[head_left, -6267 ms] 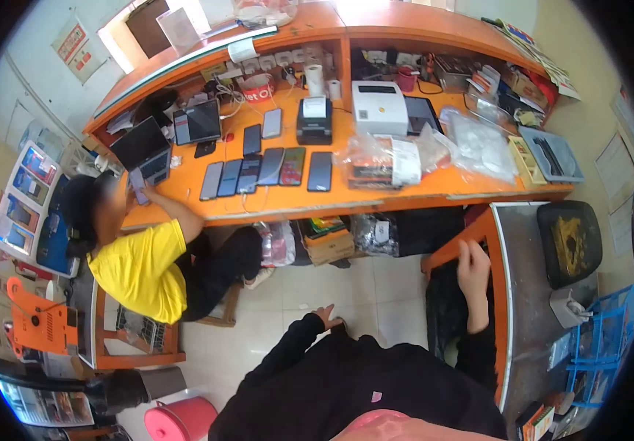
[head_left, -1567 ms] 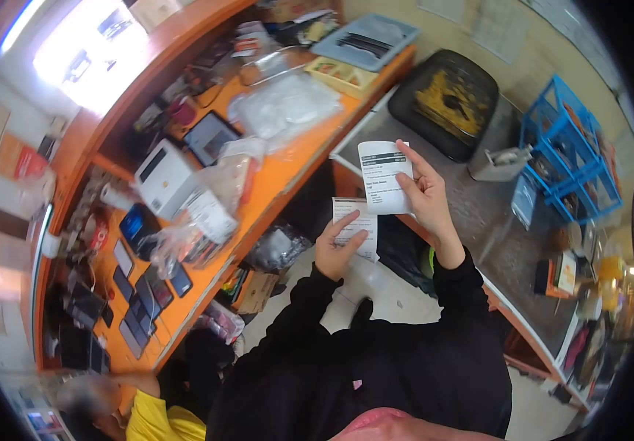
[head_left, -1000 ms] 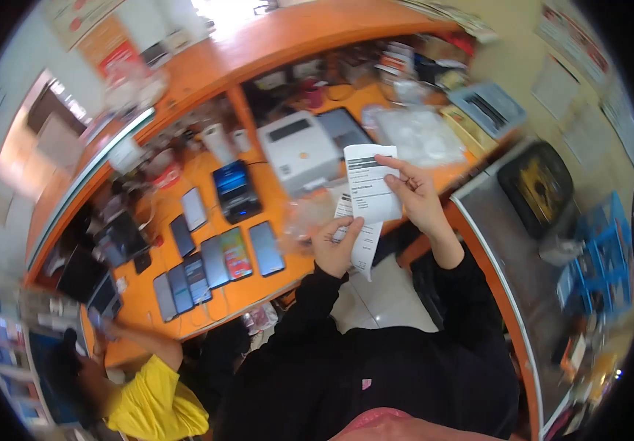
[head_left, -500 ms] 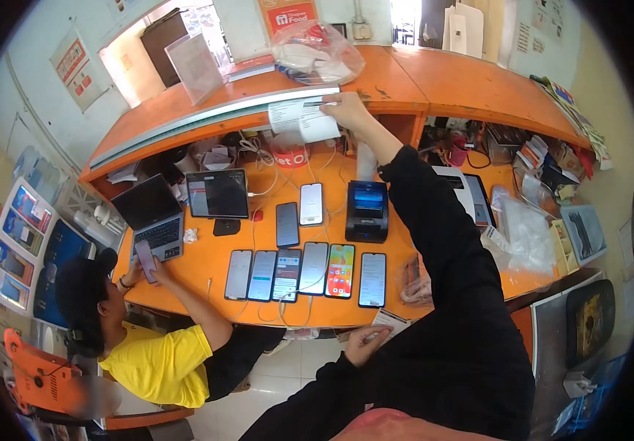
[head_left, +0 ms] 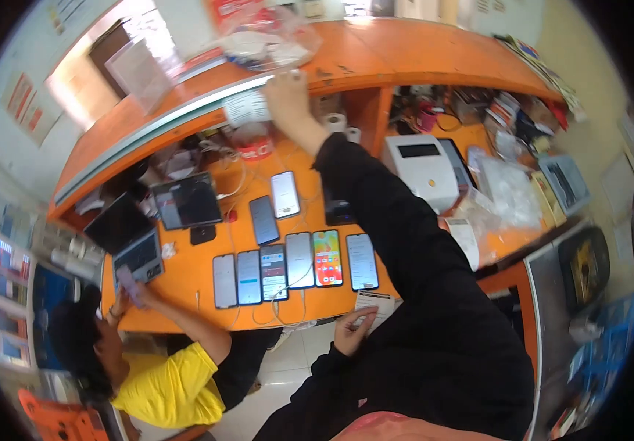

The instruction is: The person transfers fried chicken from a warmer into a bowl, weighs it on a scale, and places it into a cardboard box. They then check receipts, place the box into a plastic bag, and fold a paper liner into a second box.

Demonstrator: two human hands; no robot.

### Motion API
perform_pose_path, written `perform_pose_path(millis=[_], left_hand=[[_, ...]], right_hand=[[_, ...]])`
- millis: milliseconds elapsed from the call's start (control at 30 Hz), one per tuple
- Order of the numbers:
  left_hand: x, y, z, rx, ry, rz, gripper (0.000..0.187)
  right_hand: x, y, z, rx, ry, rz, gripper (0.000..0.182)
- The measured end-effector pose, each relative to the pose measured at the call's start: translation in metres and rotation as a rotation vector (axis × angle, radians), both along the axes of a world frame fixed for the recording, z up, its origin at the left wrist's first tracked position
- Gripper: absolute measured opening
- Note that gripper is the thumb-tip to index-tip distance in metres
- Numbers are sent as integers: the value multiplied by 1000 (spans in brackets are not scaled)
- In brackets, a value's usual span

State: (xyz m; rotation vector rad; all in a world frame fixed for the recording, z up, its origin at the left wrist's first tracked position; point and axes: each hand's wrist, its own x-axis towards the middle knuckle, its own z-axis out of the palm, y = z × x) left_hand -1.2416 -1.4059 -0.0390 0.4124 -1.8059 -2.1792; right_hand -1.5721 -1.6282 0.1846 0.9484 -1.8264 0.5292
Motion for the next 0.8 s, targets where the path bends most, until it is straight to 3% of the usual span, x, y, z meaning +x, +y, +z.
perform_pose_path(millis=[33,100,133,167,200,233,267,300,333,400,467,500,533,567,600,633,667,700,733,767,800], left_hand=[[-1,1,-3,-39,53,4,22],[1,1,-13,-27,-26,0,24],[-3,1,-16,-24,-62,-48,25],[-7,5,-8,41,-2,-81,29],[-11,6,0,115,38,-127,33],[-14,-7,-29,-136,107,-219,37],[-27,-4,-38,-150,180,-299,39],[-38,-1,-46,-159,254,-379,41],[-46,18,-22,53,256,-431,42],[-58,50,-3,106,178,-446,45],[-75,76,6,-222,112,-399,50],[-83,87,7,-311,41,-454,60],[-85,104,7,-268,127,-510,62],[-84,133,28,-219,213,-559,64],[-85,161,43,-167,295,-602,66],[-83,188,47,-104,303,-758,64],[-78,218,47,-37,304,-907,62],[-70,247,46,31,298,-1050,60],[-59,279,46,-252,431,-1043,52],[-33,337,50,-235,417,-1216,42],[-23,371,46,-131,452,-1242,36]], right_hand=[[1,-1,2,192,-127,17,27],[22,21,11,292,-140,117,29],[29,36,10,264,-40,166,25],[36,61,14,-73,106,320,16],[36,65,7,277,-176,312,20],[39,80,-4,111,-108,436,24],[44,97,-13,-42,-22,556,28],[57,116,-17,80,236,303,37],[70,140,-28,47,141,307,41],[111,208,-51,10,-123,344,45],[151,319,-63,-42,-415,356,42],[171,378,-68,-206,-507,247,42],[179,418,-101,-167,-745,-124,45],[205,473,-129,-542,-462,-232,49],[240,528,-123,-491,-698,-304,54],[261,558,-159,-720,-853,-377,58],[297,595,-148,-878,-1340,-229,57],[323,623,-166,-926,-1279,-155,54],[347,647,-186,-971,-1222,-71,50],[385,687,-187,-1036,-1090,-94,47],[408,712,-184,-1100,-945,-123,43]])
